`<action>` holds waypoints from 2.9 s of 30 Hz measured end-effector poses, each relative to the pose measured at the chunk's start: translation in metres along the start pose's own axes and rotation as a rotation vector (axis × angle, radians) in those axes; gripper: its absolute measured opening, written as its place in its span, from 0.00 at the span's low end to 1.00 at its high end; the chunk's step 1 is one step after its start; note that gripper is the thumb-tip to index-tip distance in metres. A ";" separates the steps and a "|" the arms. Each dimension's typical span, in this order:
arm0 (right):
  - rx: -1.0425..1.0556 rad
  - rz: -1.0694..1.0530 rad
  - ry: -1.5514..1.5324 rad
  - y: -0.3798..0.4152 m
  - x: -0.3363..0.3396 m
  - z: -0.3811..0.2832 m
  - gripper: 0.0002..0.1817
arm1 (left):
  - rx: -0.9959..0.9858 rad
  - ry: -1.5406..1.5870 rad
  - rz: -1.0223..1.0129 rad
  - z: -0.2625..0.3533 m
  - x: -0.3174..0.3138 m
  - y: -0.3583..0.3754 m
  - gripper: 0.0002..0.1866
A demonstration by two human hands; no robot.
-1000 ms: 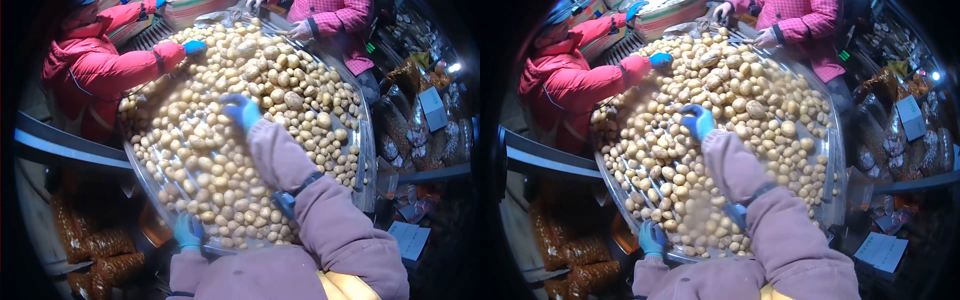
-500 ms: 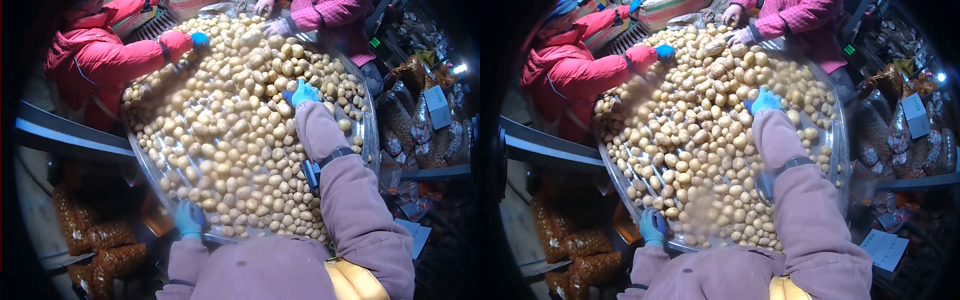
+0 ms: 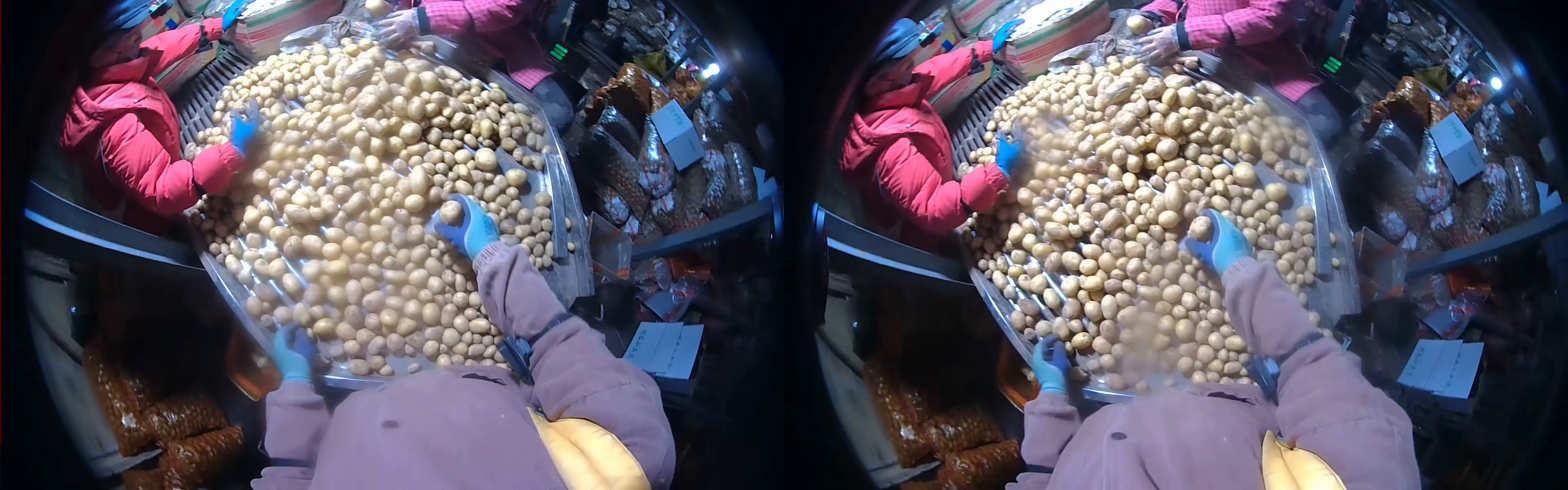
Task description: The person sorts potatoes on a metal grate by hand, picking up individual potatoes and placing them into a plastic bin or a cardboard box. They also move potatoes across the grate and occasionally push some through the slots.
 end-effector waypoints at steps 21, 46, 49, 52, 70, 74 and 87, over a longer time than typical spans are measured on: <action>-0.152 -0.124 0.751 -0.147 0.073 0.016 0.43 | 1.012 1.847 -0.799 0.127 -0.108 0.115 0.31; -0.560 -1.060 -1.206 0.116 -0.079 -0.052 0.29 | 1.017 1.493 -0.572 0.168 -0.145 0.064 0.44; -0.551 -1.156 -0.902 0.150 -0.092 -0.097 0.25 | 0.939 1.617 -0.526 0.150 -0.129 0.066 0.42; -0.081 -1.172 -0.602 0.145 -0.119 -0.072 0.24 | 0.847 1.510 -0.427 0.123 -0.113 0.072 0.40; -0.874 -1.351 -1.151 0.224 -0.168 -0.080 0.37 | 0.746 1.787 -0.263 0.107 -0.006 0.121 0.44; -0.911 -1.280 -1.214 0.235 -0.178 -0.101 0.35 | 0.706 1.681 -0.125 0.069 0.036 0.153 0.41; -0.228 -1.370 -1.021 0.244 -0.268 -0.246 0.27 | 0.409 1.646 0.341 -0.019 0.142 0.121 0.33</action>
Point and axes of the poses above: each hand's wrist, its own y-axis away from the middle knuckle, its own x-axis out of the back of the hand, z = x × y, the point moved 8 cm from there along -y, towards the middle knuckle, and after that the axes turned 6 degrees about -x, right-handed, at the moved point
